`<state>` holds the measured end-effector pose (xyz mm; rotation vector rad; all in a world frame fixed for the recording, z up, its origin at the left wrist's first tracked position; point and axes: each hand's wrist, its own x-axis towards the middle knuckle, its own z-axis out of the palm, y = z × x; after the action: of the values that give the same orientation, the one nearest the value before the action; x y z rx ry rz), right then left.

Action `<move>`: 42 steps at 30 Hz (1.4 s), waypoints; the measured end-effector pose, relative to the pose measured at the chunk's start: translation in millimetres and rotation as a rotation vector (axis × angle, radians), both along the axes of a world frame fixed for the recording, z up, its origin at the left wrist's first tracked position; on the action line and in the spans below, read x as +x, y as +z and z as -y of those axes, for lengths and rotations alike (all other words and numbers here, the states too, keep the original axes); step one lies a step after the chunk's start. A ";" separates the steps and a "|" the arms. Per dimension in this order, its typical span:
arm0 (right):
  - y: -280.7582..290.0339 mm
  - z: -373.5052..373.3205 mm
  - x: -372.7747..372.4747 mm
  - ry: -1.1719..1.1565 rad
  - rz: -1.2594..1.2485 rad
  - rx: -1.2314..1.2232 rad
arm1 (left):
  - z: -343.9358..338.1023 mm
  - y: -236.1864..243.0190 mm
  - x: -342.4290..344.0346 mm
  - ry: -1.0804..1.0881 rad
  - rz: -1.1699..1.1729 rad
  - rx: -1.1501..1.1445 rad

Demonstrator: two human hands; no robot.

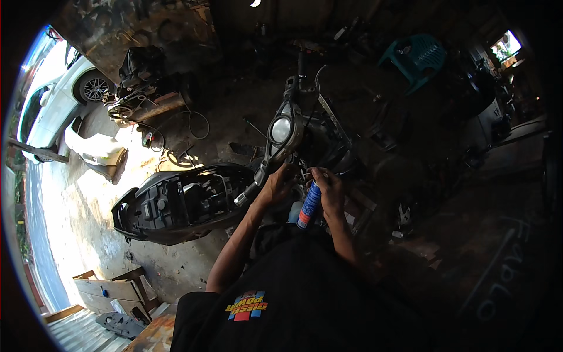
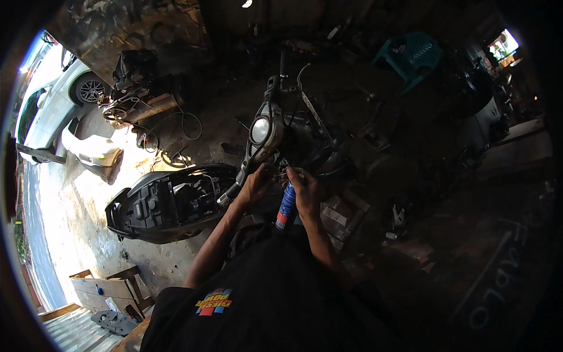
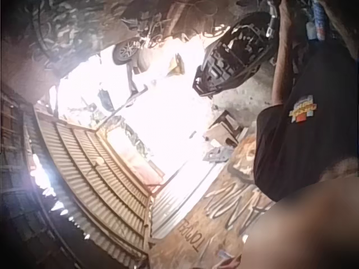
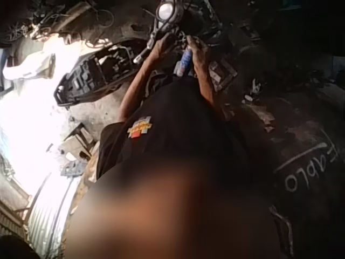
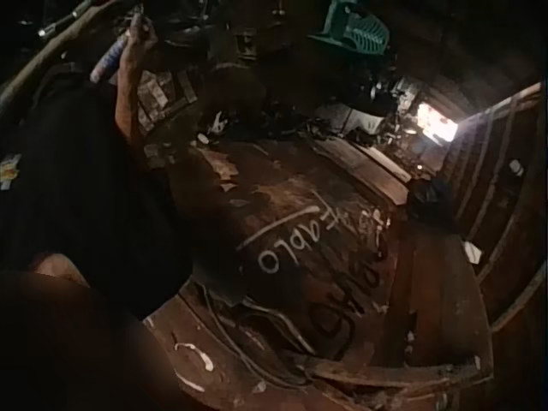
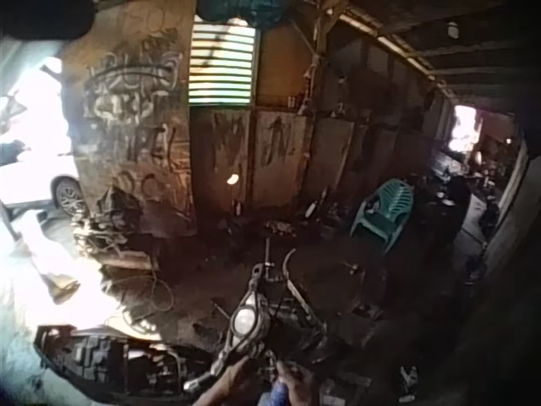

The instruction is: The recorder is performing maintenance on a motorcycle, using a lubricant spray and pliers on the wiring and controls area.

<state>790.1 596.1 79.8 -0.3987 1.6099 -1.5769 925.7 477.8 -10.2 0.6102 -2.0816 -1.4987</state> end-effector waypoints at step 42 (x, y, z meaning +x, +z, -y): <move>7.7 5.0 -2.7 0.142 -0.168 0.112 | -11.4 10.6 -2.9 0.047 -0.123 0.034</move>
<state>787.4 591.1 87.4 -0.5846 1.7471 -1.3697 922.7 489.2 0.4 0.5611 -1.9397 -1.5085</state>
